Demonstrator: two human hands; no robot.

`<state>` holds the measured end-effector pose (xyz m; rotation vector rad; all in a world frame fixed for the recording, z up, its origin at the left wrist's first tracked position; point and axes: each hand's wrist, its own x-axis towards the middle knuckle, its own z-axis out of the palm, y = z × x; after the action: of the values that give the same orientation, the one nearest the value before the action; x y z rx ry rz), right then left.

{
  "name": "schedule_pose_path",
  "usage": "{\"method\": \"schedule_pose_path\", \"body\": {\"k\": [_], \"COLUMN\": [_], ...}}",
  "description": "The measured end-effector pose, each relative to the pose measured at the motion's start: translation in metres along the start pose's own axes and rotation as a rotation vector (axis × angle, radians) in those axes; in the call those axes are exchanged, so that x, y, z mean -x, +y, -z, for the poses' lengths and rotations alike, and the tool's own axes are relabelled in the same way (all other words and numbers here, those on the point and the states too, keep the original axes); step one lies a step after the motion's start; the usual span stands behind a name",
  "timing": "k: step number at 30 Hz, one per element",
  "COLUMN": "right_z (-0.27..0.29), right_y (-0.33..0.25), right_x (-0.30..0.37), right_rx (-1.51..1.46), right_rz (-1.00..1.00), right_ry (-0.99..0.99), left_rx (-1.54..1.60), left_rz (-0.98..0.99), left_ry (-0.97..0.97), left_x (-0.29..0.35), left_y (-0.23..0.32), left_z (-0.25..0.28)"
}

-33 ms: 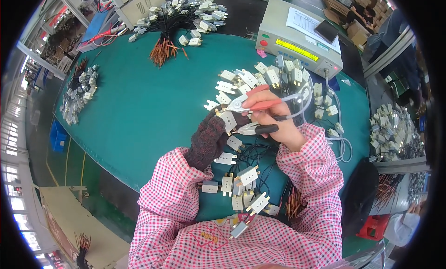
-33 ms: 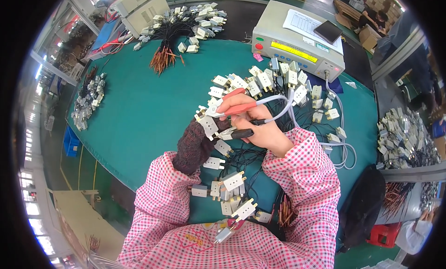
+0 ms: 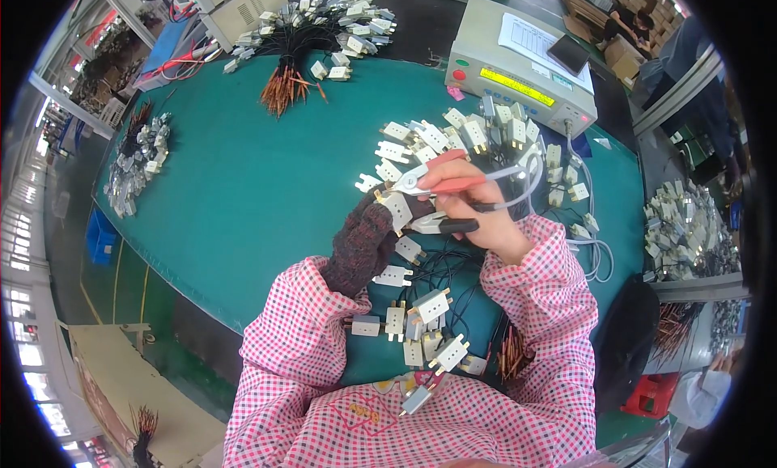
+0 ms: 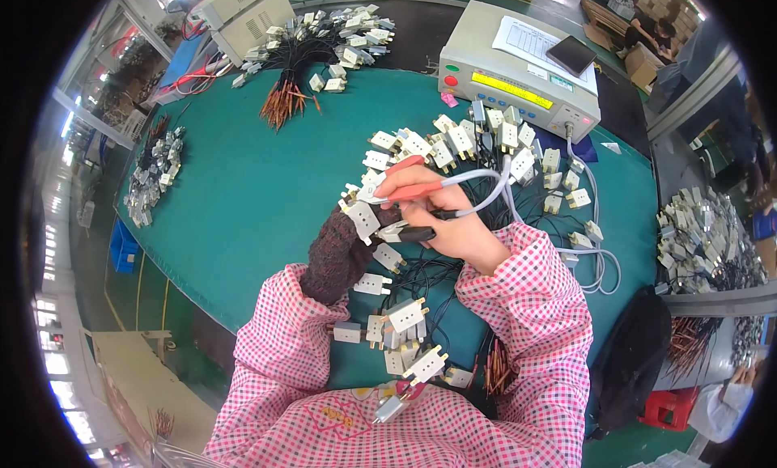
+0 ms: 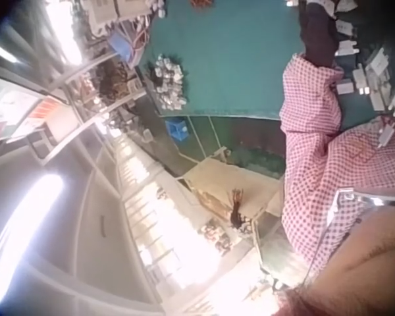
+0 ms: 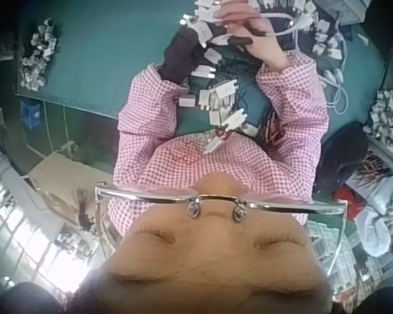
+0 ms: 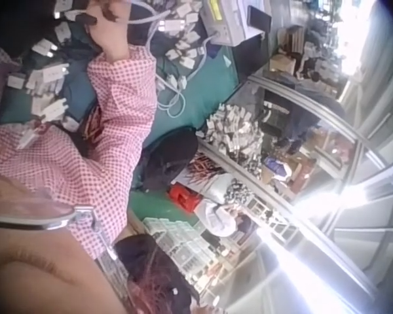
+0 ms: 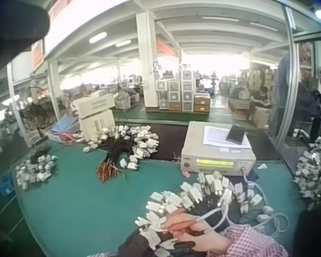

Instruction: Assembling and bundling large sets of electrical wires and connectors on a production line.

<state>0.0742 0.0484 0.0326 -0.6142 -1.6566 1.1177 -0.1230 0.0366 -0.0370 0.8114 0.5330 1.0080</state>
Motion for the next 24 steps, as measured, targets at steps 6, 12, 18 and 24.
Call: {"method": "schedule_pose_path", "body": {"k": [6,12,18,24], "right_z": [-0.002,-0.001,-0.012,-0.013], "right_y": [-0.007,-0.005,-0.013,-0.007], "right_x": [-0.003,-0.004,0.003,0.004], "right_rx": [0.06,0.085,0.035,-0.14], "right_rz": [-0.012,0.065,-0.061,-0.047], "right_ry": [-0.004,0.063,0.088,0.158], "left_rx": [0.098,0.033,0.067,-0.059], "left_rz": [-0.046,-0.012,-0.035,-0.037], "left_ry": [0.016,0.054,0.015,0.056], "left_x": [0.004,0.003,0.006,0.007], "left_y": [0.007,0.005,0.008,0.009], "left_z": [-0.01,-0.012,-0.01,-0.014]}}
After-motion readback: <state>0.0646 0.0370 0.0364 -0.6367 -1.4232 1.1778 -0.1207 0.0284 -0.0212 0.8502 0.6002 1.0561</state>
